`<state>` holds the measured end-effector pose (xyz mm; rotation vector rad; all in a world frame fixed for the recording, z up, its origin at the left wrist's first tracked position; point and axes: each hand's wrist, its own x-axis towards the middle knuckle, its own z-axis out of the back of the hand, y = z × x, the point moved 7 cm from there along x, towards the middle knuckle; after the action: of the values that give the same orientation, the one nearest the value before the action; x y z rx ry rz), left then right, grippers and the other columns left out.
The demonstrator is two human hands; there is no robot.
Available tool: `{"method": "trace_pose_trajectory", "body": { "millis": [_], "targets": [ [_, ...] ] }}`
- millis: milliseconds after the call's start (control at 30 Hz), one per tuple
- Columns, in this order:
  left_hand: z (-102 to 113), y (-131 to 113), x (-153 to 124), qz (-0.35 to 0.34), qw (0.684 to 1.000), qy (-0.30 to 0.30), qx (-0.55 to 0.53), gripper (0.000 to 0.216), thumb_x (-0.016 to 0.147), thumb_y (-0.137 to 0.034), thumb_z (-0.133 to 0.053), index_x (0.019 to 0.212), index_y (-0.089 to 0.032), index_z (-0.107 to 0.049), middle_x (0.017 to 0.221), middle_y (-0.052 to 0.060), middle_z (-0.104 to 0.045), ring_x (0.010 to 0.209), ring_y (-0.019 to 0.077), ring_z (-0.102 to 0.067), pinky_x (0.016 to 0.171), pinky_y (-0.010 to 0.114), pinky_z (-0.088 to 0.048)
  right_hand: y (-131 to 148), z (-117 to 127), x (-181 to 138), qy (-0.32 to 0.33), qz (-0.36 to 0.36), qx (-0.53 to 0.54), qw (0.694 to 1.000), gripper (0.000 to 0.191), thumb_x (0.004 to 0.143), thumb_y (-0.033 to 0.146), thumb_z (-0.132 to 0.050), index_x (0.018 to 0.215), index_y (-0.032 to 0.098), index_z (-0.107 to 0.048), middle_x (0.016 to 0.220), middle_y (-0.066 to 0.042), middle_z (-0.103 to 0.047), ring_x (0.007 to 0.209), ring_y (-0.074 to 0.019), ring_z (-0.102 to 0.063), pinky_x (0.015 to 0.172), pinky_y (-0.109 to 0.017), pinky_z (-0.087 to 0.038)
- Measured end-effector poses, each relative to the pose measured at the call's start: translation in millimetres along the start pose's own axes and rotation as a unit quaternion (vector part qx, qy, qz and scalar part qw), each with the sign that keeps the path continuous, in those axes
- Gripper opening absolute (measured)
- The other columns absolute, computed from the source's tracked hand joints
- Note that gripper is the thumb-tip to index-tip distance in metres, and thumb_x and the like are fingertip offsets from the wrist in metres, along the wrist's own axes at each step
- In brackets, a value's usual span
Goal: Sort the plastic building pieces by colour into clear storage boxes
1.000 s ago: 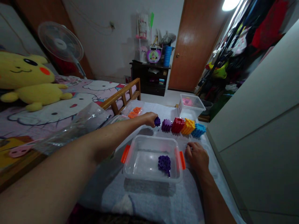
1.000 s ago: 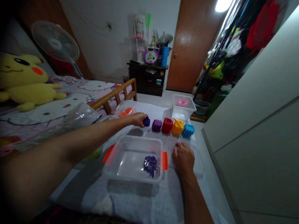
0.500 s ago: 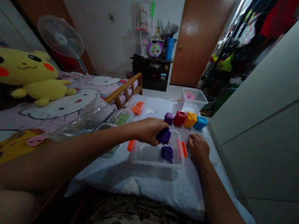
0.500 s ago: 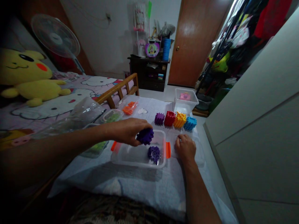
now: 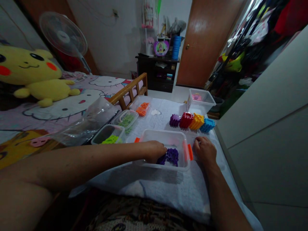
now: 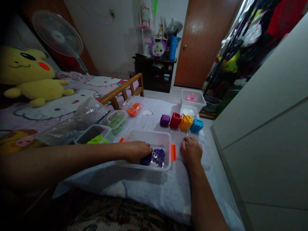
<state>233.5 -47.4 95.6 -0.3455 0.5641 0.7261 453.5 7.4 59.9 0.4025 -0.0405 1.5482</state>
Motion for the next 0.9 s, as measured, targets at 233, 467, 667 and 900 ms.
{"method": "trace_pose_trajectory", "body": {
  "millis": [233,467,667,900],
  "targets": [
    [3,1,3,-0.017,0.998,0.024,-0.046,0.066,0.063,-0.023,-0.079,0.125,-0.015,-0.058,0.124,0.017,-0.065,0.104,0.0301,-0.066,0.087,0.036,-0.053,2,2,0,0.001,0.002,0.003,1.0,0.024,0.092,0.025,-0.049,0.095,0.017,-0.071,0.1,-0.007,-0.069,0.086,-0.0186,-0.06,0.072,-0.029,-0.036],
    [19,17,-1,0.02,0.996,0.047,-0.078,0.078,0.069,-0.032,-0.076,0.141,-0.018,-0.047,0.131,0.014,-0.063,0.111,0.0283,-0.063,0.088,0.033,-0.051,0,0,0,0.0,0.002,0.0,1.0,0.024,0.092,0.026,-0.049,0.095,0.018,-0.071,0.1,-0.007,-0.069,0.085,-0.0185,-0.06,0.07,-0.029,-0.035],
    [9,13,-2,0.019,0.996,0.068,-0.056,0.055,0.07,-0.037,-0.074,0.121,-0.017,-0.064,0.116,0.013,-0.071,0.098,0.0276,-0.067,0.078,0.032,-0.051,1,0,0,-0.006,0.006,0.001,1.0,0.024,0.092,0.026,-0.049,0.094,0.017,-0.071,0.099,-0.007,-0.069,0.085,-0.0188,-0.06,0.07,-0.029,-0.036],
    [9,9,-1,0.002,0.997,0.066,-0.048,0.039,0.078,-0.035,-0.067,0.113,-0.016,-0.07,0.107,0.013,-0.074,0.089,0.0259,-0.068,0.07,0.03,-0.05,1,1,0,0.0,0.002,0.0,1.0,0.024,0.092,0.026,-0.048,0.095,0.017,-0.071,0.1,-0.007,-0.069,0.085,-0.0185,-0.06,0.071,-0.029,-0.036]
  ]
}}
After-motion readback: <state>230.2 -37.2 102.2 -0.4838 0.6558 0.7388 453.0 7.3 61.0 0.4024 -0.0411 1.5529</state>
